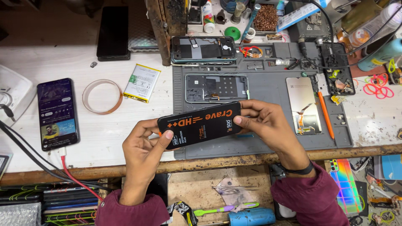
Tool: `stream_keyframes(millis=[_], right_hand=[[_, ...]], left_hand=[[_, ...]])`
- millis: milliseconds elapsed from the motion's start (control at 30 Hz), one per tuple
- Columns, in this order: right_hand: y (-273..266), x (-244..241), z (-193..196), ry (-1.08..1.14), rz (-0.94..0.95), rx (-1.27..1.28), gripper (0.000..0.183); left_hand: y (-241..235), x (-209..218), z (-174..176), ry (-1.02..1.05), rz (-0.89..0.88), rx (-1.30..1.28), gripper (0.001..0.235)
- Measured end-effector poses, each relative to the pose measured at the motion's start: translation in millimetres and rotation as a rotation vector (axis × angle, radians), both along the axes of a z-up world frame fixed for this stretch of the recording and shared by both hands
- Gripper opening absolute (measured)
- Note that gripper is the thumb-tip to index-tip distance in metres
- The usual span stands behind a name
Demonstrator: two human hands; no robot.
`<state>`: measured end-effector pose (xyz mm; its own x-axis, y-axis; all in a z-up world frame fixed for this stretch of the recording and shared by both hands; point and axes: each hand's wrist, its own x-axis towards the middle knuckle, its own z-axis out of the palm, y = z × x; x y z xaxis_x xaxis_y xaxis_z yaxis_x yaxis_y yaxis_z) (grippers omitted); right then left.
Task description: The person applies adhesive to the edges of a smartphone chassis, then places a display assembly onto the frame and presses it into place. The person handles the phone body and display, using a small adhesive tube and tweezers on a cluttered workbench.
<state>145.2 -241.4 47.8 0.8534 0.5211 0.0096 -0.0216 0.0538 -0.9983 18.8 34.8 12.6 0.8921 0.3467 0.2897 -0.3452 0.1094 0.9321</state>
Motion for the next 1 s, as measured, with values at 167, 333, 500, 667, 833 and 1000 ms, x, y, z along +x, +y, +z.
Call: stream_keyframes(millis=[167,333,500,667,833,1000], right_hand=[[0.7,-2.2,0.9,-0.027,-0.054,-0.073,0.038],[-1.9,-1.5,-6.1,-0.121,-0.100,-0.073,0.028],[-4.7,-1.9,-13.4,-0.165,-0.201,-0.067,0.029],[-5.7,0.1,-10.3,-0.124,-0.151,0.013,0.037],[-2.5,-6.2,-11.6,-0.223,-0.235,-0.116,0.037],[-2.1,-7.3,-7.1,-0.285,-0.141,-0.056,0.024]], left_hand=[[0.2,-0.4,-1.4,-0.018,-0.018,-0.039,0.027],[-1.0,-0.3,-3.5,-0.002,-0.020,-0.014,0.029],[-2.7,1.5,-4.7,-0.020,-0.026,-0.021,0.029],[-2.3,2.1,-4.5,-0.017,-0.023,-0.004,0.029],[-4.2,0.4,-3.9,-0.006,-0.027,-0.004,0.028],[-4.1,-0.4,-1.9,-0.021,-0.024,-0.021,0.028]])
